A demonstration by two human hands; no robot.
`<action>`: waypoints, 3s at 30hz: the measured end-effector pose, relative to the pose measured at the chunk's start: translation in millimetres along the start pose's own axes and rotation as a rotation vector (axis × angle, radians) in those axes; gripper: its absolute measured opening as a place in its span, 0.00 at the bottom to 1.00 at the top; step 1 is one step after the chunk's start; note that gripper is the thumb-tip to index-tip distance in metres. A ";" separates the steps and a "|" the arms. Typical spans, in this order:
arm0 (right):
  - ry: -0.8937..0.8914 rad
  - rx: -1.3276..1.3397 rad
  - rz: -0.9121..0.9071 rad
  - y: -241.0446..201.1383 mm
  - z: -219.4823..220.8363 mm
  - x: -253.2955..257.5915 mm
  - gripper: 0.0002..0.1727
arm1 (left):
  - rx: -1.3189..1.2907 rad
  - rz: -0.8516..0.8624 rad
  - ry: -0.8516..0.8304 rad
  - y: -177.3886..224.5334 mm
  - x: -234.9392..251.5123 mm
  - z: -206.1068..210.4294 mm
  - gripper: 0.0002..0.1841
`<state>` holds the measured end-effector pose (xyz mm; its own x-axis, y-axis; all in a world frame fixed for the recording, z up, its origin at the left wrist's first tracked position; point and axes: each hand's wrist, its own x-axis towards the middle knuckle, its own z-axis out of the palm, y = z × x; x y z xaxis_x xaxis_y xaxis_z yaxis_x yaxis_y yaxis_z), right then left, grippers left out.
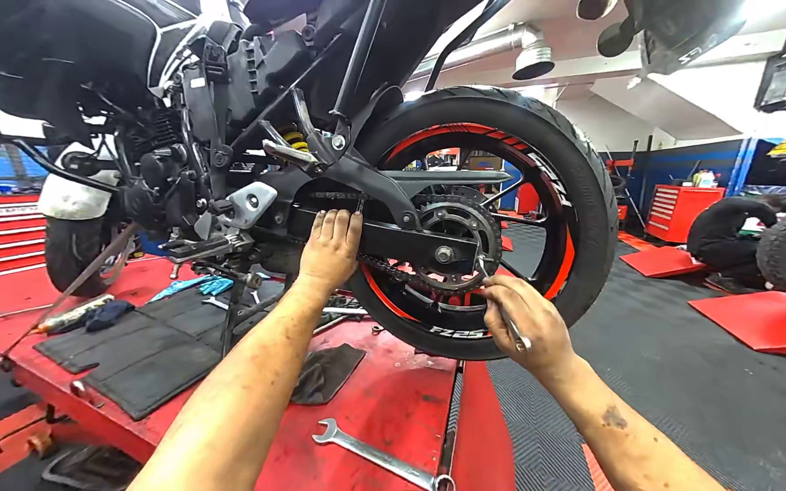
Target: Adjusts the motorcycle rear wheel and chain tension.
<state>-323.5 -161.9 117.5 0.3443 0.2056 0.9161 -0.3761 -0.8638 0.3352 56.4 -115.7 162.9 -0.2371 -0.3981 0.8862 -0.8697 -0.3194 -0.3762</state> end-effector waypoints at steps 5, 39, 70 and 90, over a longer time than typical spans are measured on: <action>-0.041 -0.074 -0.010 -6.9 9.5 -8.3 0.11 | 0.003 0.019 0.032 -4.3 -2.2 4.7 0.52; -0.324 0.196 0.875 26.2 -14.7 148.4 0.15 | 0.002 -0.034 0.018 3.0 -3.5 5.3 0.61; -0.230 0.182 0.434 60.0 35.0 14.8 0.15 | 0.010 -0.009 0.067 -1.4 -1.3 6.2 0.52; -0.188 0.683 0.940 22.3 19.4 1.5 0.26 | 0.006 -0.013 0.039 -1.7 0.2 4.3 0.53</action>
<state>-314.7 -189.8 122.1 0.3203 -0.6653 0.6744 -0.0303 -0.7187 -0.6946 59.6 -119.0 162.6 -0.2430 -0.3599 0.9008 -0.8703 -0.3293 -0.3663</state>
